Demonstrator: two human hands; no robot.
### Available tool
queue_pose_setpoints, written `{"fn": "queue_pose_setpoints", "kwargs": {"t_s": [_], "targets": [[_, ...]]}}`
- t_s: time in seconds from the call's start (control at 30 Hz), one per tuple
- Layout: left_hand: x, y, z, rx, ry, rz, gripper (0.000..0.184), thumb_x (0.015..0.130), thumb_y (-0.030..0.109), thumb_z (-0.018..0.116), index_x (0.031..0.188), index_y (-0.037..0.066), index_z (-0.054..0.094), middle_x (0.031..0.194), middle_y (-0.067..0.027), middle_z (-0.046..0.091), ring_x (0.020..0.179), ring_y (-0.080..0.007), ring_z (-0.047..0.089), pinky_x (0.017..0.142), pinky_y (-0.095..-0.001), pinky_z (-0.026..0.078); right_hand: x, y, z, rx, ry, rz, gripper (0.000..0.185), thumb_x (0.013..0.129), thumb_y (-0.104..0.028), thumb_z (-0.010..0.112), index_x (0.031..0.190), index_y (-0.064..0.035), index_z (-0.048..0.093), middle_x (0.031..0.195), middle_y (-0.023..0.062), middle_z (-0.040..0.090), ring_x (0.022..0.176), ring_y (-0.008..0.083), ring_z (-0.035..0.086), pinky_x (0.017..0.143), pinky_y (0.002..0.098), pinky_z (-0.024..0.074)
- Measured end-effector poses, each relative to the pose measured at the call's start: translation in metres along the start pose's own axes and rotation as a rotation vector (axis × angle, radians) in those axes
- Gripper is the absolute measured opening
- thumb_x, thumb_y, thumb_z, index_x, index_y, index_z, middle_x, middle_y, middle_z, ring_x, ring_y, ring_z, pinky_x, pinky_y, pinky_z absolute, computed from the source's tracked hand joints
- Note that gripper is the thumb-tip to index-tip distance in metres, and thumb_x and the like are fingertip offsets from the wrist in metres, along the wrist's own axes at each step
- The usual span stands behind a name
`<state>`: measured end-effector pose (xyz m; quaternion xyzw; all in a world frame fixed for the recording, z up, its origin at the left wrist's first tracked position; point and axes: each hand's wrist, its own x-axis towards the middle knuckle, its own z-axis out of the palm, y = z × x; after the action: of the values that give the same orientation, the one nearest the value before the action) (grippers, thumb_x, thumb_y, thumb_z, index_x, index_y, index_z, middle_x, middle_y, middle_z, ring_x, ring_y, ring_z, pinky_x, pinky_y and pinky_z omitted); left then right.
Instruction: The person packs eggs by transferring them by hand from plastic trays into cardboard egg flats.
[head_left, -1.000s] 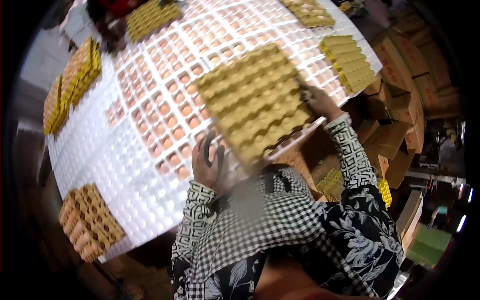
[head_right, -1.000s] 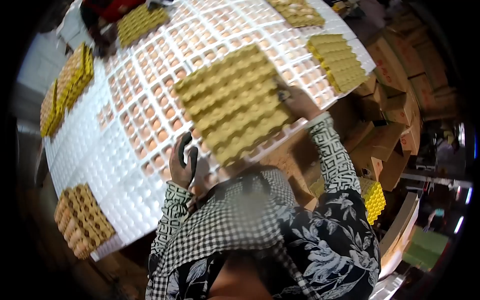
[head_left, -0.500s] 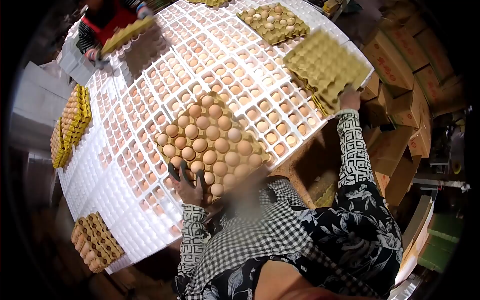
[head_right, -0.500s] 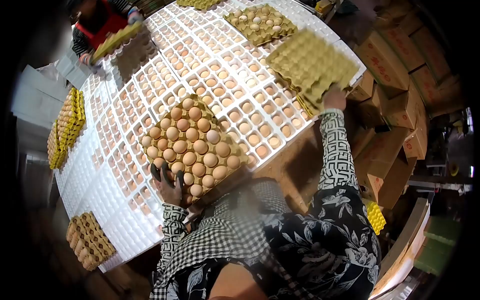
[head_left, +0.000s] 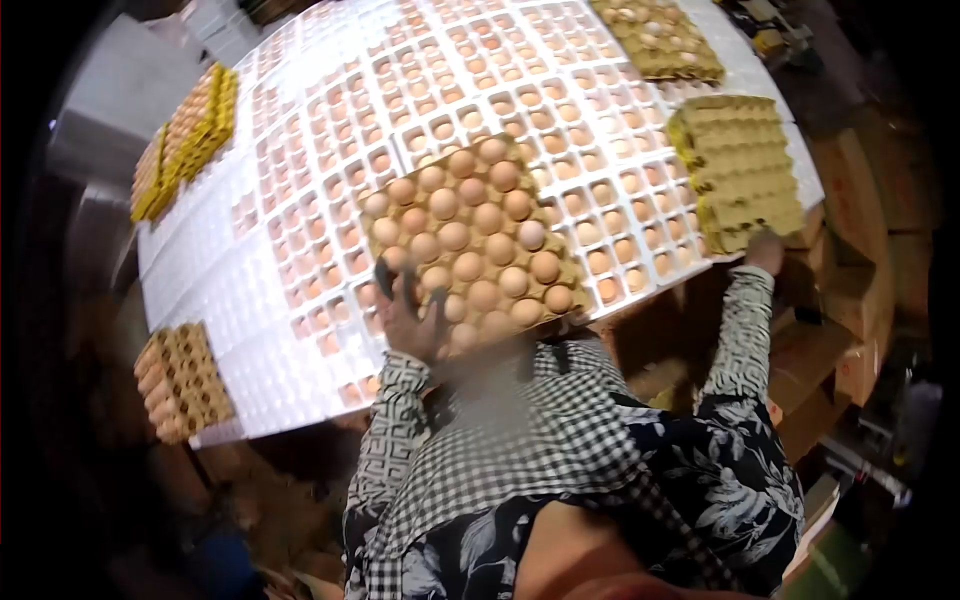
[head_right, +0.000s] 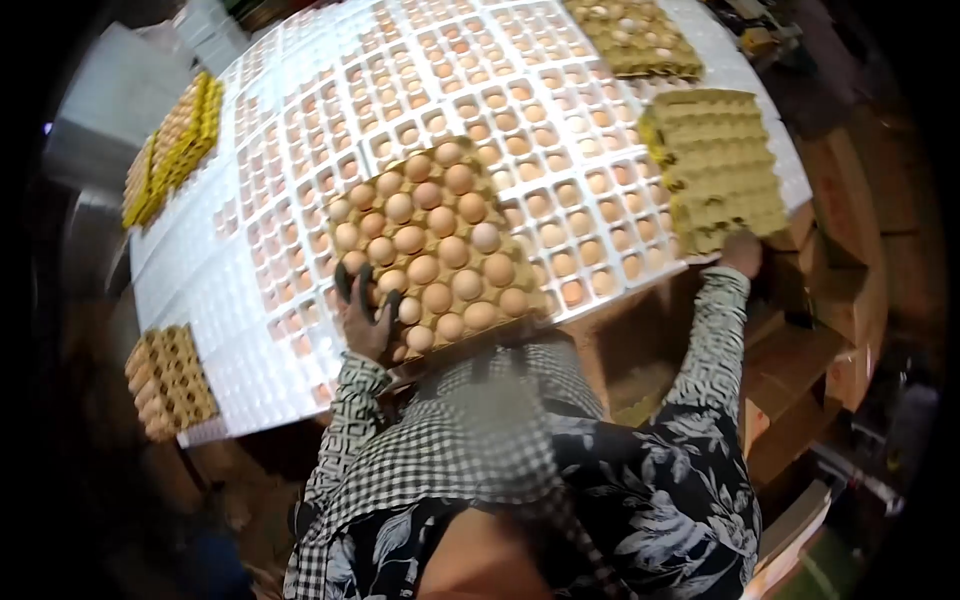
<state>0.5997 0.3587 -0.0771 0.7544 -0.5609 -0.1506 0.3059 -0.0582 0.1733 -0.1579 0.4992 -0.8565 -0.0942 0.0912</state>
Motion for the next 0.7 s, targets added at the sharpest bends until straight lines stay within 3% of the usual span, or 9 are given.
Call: {"fn": "queue_pose_setpoints", "kwargs": {"t_s": [0.07, 0.17, 0.23, 0.27, 0.37, 0.4, 0.47, 0.6, 0.7], "targets": [[0.002, -0.002, 0.001, -0.046, 0.026, 0.067, 0.064, 0.079, 0.019, 0.077, 0.137, 0.01, 0.051, 0.15, -0.0221, 0.035, 0.133, -0.0398, 0.041, 0.106, -0.0457, 0.039, -0.013, -0.017, -0.023, 0.253, -0.126, 0.278, 0.042, 0.09, -0.039, 0.054, 0.106, -0.003, 0.068, 0.116, 0.0238, 0.065, 0.108, 0.0402, 0.063, 0.09, 0.0482, 0.0519], [0.002, -0.002, 0.0, -0.035, 0.026, 0.079, 0.063, 0.081, 0.021, 0.076, 0.137, 0.01, 0.05, 0.15, -0.0224, 0.035, 0.13, -0.0404, 0.044, 0.106, -0.046, 0.039, -0.016, -0.023, -0.073, 0.123, -0.164, 0.155, 0.04, 0.089, -0.037, 0.053, 0.114, -0.0099, 0.069, 0.107, 0.0201, 0.069, 0.103, 0.0416, 0.064, 0.089, 0.0478, 0.0521], [0.001, -0.011, -0.004, -0.06, -0.036, 0.037, 0.057, 0.085, 0.022, 0.072, 0.136, 0.008, 0.052, 0.143, -0.0236, 0.043, 0.13, -0.0395, 0.044, 0.107, -0.0453, 0.038, -0.04, -0.05, -0.114, 0.333, 0.189, 0.048, 0.049, 0.09, -0.048, 0.054, 0.12, -0.0115, 0.067, 0.108, 0.0216, 0.068, 0.101, 0.0417, 0.064, 0.086, 0.0487, 0.0517], [0.003, -0.005, -0.012, -0.016, -0.051, 0.033, 0.053, 0.087, 0.021, 0.071, 0.135, 0.008, 0.053, 0.141, -0.0238, 0.046, 0.13, -0.039, 0.044, 0.107, -0.0447, 0.038, -0.049, -0.066, -0.13, 0.463, 0.315, -0.14, 0.043, 0.091, -0.037, 0.061, 0.123, -0.0092, 0.066, 0.105, 0.019, 0.071, 0.094, 0.0353, 0.069, 0.08, 0.0425, 0.0542], [0.018, 0.001, -0.038, -0.21, -0.013, 0.029, 0.043, 0.089, 0.017, 0.068, 0.129, 0.007, 0.057, 0.135, -0.0176, 0.053, 0.126, -0.0356, 0.048, 0.106, -0.0415, 0.039, -0.103, -0.16, -0.168, 1.228, -0.233, -0.332, 0.036, 0.089, -0.018, 0.067, 0.122, -0.0031, 0.066, 0.099, 0.0125, 0.073, 0.085, 0.0189, 0.068, 0.074, 0.0309, 0.0538], [0.027, 0.012, -0.054, -0.052, 0.078, 0.279, 0.036, 0.09, 0.02, 0.064, 0.12, 0.0, 0.06, 0.12, -0.0214, 0.058, 0.108, -0.0393, 0.056, 0.093, -0.0446, 0.046, -0.124, -0.195, -0.178, 1.329, -0.355, -0.474, 0.035, 0.088, -0.014, 0.068, 0.121, -0.0014, 0.066, 0.098, 0.0107, 0.073, 0.083, 0.0146, 0.066, 0.073, 0.0279, 0.053], [0.05, -0.032, -0.044, -0.094, 0.105, 0.084, 0.032, 0.088, 0.023, 0.067, 0.113, 0.003, 0.065, 0.107, -0.0163, 0.063, 0.099, -0.0336, 0.06, 0.086, -0.0413, 0.048, -0.162, -0.267, -0.201, 1.324, -0.289, -0.781, 0.035, 0.086, -0.016, 0.069, 0.118, -0.002, 0.067, 0.099, 0.0114, 0.073, 0.083, 0.0171, 0.068, 0.075, 0.03, 0.054], [0.11, -0.024, -0.065, 0.123, -0.176, 0.042, 0.034, 0.083, 0.036, 0.071, 0.109, 0.013, 0.068, 0.092, -0.009, 0.068, 0.084, -0.0274, 0.068, 0.08, -0.0407, 0.053, -0.21, -0.355, -0.264, 0.762, -0.063, -0.969, 0.036, 0.084, -0.035, 0.066, 0.103, -0.0049, 0.07, 0.099, 0.0118, 0.071, 0.093, 0.028, 0.069, 0.08, 0.0377, 0.0547], [0.129, -0.001, -0.053, 0.421, -0.408, 0.056, 0.053, 0.08, 0.044, 0.07, 0.124, 0.015, 0.061, 0.103, -0.0121, 0.066, 0.098, -0.0291, 0.064, 0.086, -0.0411, 0.051, -0.222, -0.415, -0.234, 0.319, -0.103, -1.001, 0.036, 0.083, -0.043, 0.066, 0.091, -0.0078, 0.067, 0.091, 0.0105, 0.069, 0.089, 0.0255, 0.068, 0.074, 0.0387, 0.0544]]}}
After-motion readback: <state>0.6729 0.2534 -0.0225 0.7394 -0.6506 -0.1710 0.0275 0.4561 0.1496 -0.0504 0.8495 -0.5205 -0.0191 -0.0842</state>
